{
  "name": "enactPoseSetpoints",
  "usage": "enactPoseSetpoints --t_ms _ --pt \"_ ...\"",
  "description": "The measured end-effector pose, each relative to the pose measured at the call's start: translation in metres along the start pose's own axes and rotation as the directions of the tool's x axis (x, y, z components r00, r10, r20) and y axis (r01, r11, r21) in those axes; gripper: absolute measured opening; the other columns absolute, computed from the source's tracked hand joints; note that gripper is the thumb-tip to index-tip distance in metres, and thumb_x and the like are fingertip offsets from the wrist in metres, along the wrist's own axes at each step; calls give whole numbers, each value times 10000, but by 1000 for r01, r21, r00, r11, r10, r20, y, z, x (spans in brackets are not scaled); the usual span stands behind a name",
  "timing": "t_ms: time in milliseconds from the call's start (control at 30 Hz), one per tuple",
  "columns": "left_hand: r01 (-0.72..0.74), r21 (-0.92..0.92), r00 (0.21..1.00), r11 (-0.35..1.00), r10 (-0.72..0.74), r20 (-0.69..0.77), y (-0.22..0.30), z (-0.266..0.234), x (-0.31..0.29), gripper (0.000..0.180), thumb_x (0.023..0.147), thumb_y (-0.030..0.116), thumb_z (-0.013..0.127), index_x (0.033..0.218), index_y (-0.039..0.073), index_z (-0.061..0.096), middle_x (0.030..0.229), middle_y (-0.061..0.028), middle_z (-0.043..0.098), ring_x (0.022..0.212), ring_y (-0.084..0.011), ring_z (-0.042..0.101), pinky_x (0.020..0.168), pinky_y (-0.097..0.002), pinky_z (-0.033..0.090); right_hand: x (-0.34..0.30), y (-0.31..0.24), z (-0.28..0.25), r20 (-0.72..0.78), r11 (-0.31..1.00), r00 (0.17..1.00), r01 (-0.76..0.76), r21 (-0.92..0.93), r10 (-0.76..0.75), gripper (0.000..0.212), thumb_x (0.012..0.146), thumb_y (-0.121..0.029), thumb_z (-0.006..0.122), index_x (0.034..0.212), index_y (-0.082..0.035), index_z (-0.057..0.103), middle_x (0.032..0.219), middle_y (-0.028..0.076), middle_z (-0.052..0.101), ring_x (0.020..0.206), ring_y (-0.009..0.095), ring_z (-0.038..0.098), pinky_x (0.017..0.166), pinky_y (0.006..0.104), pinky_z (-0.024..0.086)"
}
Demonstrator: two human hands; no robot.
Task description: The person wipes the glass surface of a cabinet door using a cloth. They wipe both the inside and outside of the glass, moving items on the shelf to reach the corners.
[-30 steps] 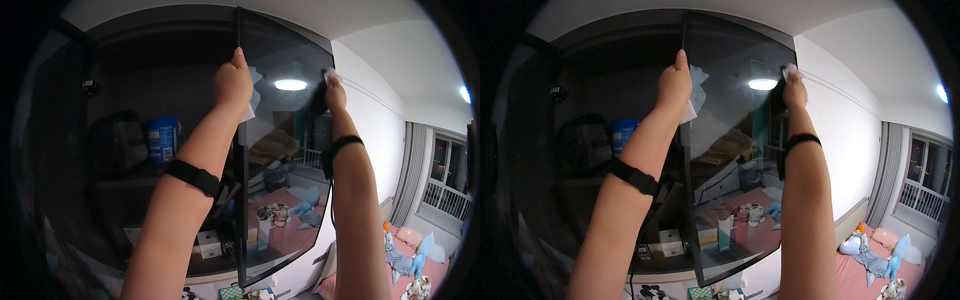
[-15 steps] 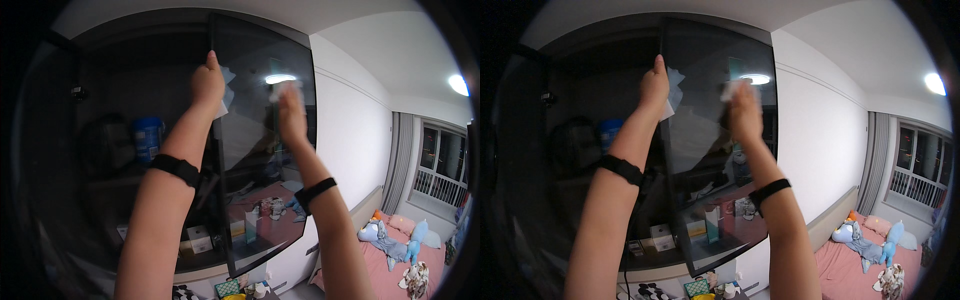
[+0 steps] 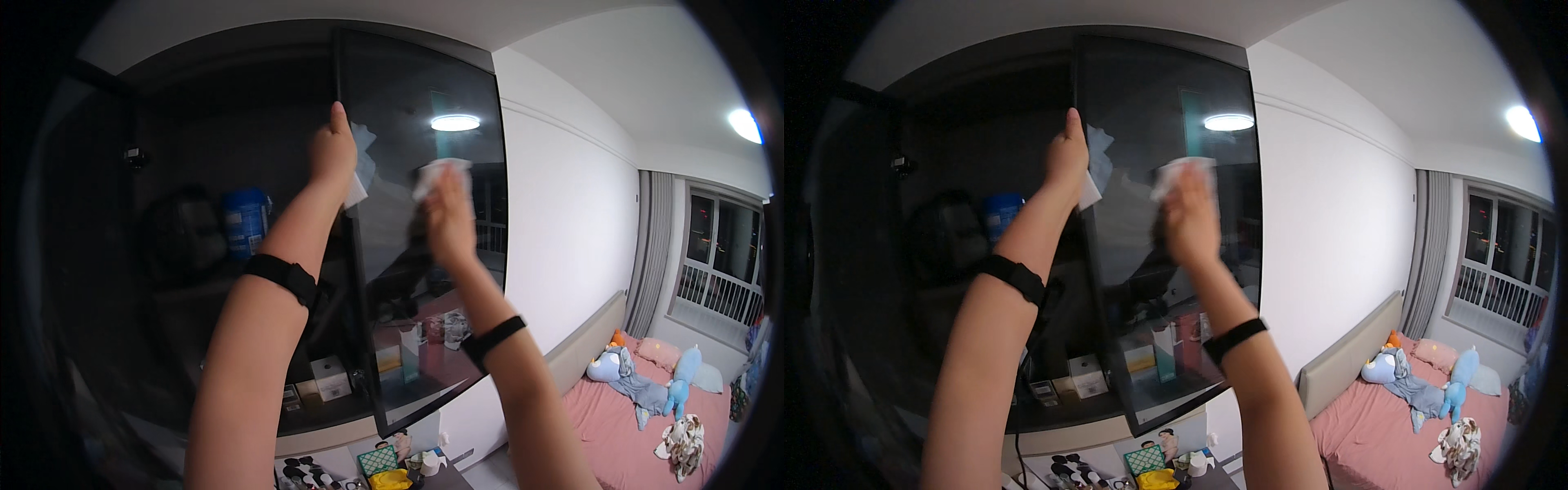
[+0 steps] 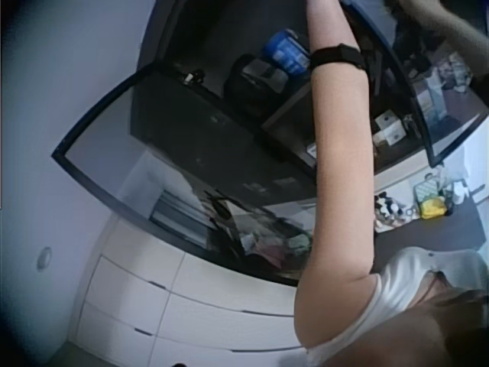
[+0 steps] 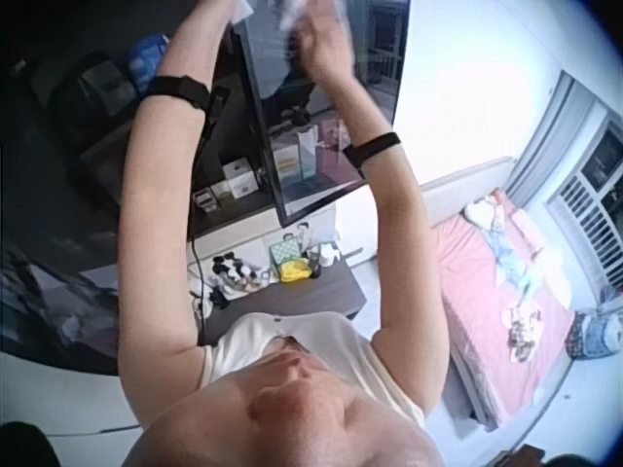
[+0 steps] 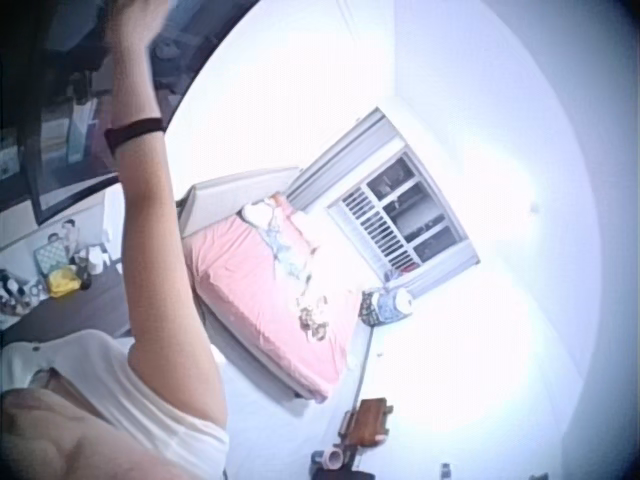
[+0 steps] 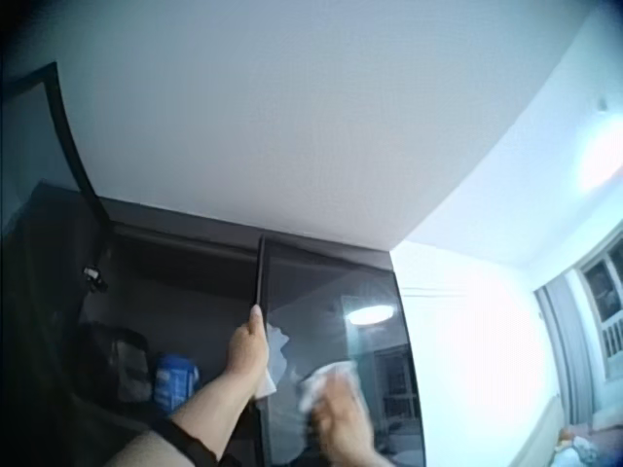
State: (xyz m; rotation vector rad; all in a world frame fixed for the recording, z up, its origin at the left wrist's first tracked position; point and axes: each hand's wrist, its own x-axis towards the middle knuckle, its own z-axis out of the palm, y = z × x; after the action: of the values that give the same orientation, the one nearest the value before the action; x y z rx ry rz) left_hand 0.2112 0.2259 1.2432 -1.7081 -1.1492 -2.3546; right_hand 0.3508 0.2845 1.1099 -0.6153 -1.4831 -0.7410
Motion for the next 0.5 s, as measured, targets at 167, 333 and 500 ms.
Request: enactPoseSetpoints --t_ms 167,333,500 --pt "286 -134 943 949 -254 216 -2 6 -40 798 881 644 213 1035 -43 587 904 -187 616 892 -282 605 758 -365 472 -2 156 -33 -78 862 863 -504 -59 499 492 961 -334 290 1325 -13 366 1375 218 342 1300 371 262 1076 400 207" --pt "437 -298 896 849 -381 229 -49 -12 -62 732 884 606 329 1275 -12 377 1218 -168 435 1035 -239 488 885 -326 404 -21 14 -3 -29 960 970 -232 158 240 468 928 -243 392 1342 -28 349 1402 204 305 1310 370 256 1079 392 203" --pt "576 -633 808 517 -244 536 -78 -26 -82 644 889 595 330 1197 55 498 1142 -95 560 1038 -217 527 909 -316 405 -55 -55 -17 144 976 977 128 178 -155 485 845 -110 506 1321 -109 412 1407 137 336 1309 311 300 1053 384 279"
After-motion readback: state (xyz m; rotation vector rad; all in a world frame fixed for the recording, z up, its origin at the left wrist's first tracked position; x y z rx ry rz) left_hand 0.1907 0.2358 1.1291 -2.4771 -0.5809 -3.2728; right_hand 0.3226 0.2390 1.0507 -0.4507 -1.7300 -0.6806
